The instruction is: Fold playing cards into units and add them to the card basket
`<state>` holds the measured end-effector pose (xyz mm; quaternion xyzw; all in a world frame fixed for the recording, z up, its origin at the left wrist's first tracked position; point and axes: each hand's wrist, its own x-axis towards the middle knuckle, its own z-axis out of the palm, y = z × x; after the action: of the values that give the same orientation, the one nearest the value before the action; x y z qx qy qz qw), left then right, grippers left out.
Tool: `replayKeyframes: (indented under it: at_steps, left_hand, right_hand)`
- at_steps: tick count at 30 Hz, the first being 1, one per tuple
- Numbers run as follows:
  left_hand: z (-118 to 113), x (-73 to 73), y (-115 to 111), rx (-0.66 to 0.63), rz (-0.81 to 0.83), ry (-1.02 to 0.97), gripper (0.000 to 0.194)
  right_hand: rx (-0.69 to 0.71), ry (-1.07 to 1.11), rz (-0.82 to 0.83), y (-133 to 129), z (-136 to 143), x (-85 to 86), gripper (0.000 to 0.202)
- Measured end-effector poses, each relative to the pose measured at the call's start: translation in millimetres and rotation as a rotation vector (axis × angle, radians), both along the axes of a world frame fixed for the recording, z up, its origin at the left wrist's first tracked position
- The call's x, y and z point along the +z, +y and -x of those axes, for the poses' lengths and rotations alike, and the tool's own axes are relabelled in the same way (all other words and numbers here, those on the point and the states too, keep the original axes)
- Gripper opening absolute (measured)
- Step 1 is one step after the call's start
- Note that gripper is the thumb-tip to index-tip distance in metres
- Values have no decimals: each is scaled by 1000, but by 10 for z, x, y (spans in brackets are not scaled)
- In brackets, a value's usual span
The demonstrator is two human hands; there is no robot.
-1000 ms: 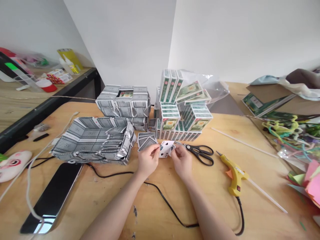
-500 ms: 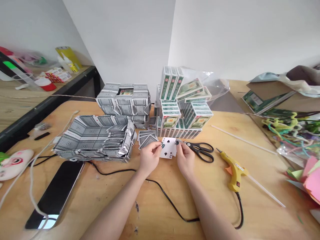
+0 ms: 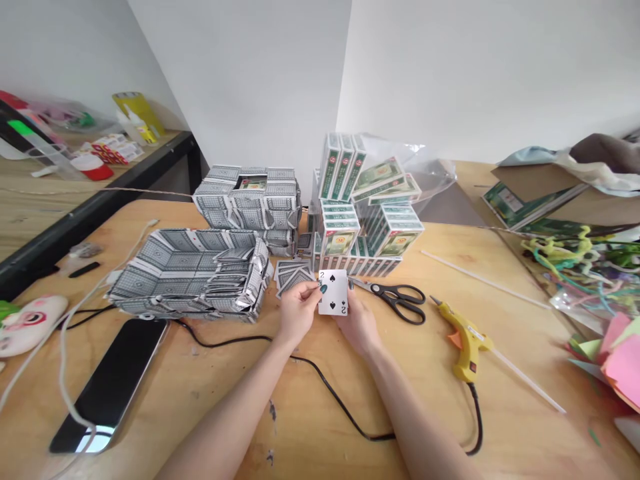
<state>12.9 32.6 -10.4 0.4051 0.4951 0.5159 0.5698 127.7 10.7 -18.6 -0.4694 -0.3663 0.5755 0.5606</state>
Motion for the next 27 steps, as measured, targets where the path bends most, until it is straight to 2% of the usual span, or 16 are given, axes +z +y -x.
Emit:
replayKeyframes:
  at_steps: [4,8,13,19,23,25,27]
  left_hand:
    - [16,-15,7,0,-42,44,16]
    - [13,18,-2,8,-62,71,12]
    - [14,78,-21,-5,-85,115,6]
    - [61,40,-36,-27,-185,224,7]
    - [73,62,-58,-13,-265,266,5]
    - [55,89,-67,-69,-226,148,11]
    - [25,107,-72,-193,-120,-18,22]
  right_hand:
    - [44,34,112,17,-6,-15,37]
    - [16,-65,160,15,-21,-7,41]
    - [-7,-245,98,-7,-32,62,45]
    - [-108,-522,42,-22,-2,73,48]
    - [-16,-391,109,-30,9,85,49]
    - [43,-308,92,-34,8,101,49]
    - [96,-275,50,-43,13,108,47]
